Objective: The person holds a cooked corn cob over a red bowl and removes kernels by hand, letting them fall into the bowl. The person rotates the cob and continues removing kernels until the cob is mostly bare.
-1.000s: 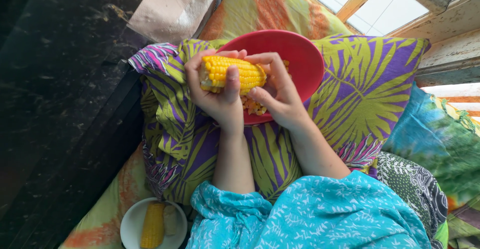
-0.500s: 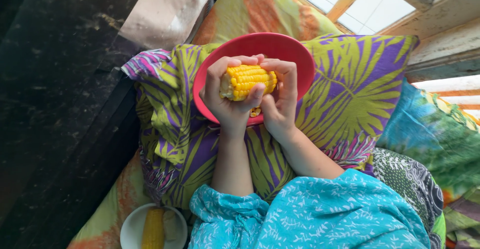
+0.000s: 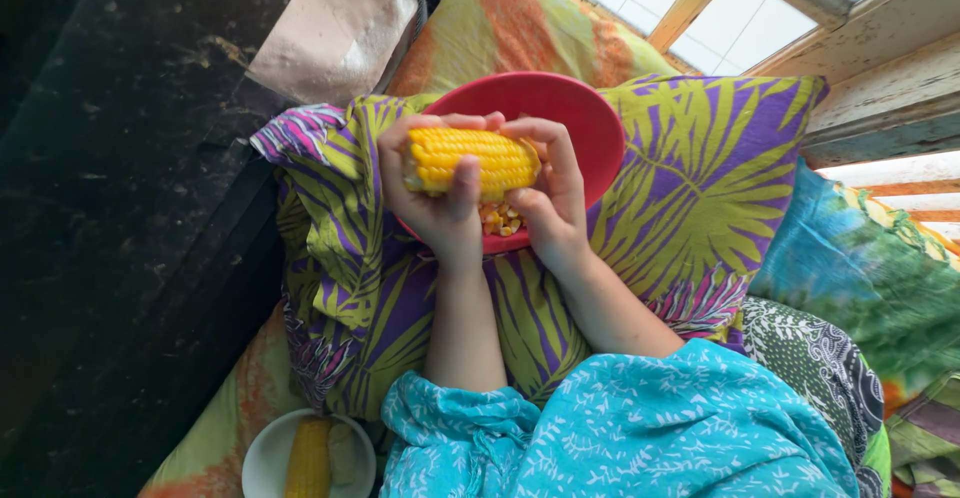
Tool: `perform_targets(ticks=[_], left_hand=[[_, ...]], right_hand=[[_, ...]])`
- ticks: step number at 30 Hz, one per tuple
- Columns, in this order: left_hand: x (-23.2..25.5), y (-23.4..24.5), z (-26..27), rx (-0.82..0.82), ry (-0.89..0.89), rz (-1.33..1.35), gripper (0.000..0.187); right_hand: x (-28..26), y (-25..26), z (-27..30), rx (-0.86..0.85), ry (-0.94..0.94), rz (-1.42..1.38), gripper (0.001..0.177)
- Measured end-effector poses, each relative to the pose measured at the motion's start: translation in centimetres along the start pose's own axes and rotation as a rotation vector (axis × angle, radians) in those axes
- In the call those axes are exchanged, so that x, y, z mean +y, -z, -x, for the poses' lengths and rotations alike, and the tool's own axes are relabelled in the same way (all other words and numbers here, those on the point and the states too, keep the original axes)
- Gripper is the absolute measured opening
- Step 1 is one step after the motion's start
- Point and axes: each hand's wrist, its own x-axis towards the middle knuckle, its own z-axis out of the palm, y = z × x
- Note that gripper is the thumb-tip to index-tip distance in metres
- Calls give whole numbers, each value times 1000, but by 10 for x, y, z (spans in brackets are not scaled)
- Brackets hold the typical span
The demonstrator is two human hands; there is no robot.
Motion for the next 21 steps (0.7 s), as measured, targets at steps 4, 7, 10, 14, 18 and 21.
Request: perform_targets(ticks=[4,7,10,14,18,21], left_hand=[[-9,11,-9,156,81,112,47],[-14,16,-15,182,141,187,47],[-16,18,-13,152,195,225,47],[-18,15,-13,176,210,216,42],[-18,17,-14,177,165,138,42],[-17,16,-12,161,142,147,44]], right_hand=[[-4,-4,-8,-29,-98,-139,57],[-6,0,-10,9,-131,-162,54],[0,4,-9,55,-109,-70,41],[2,6,-13,116,-10,108,24],[0,11,-13,73,30,292,8],[1,12,-11,166,25,448,14]])
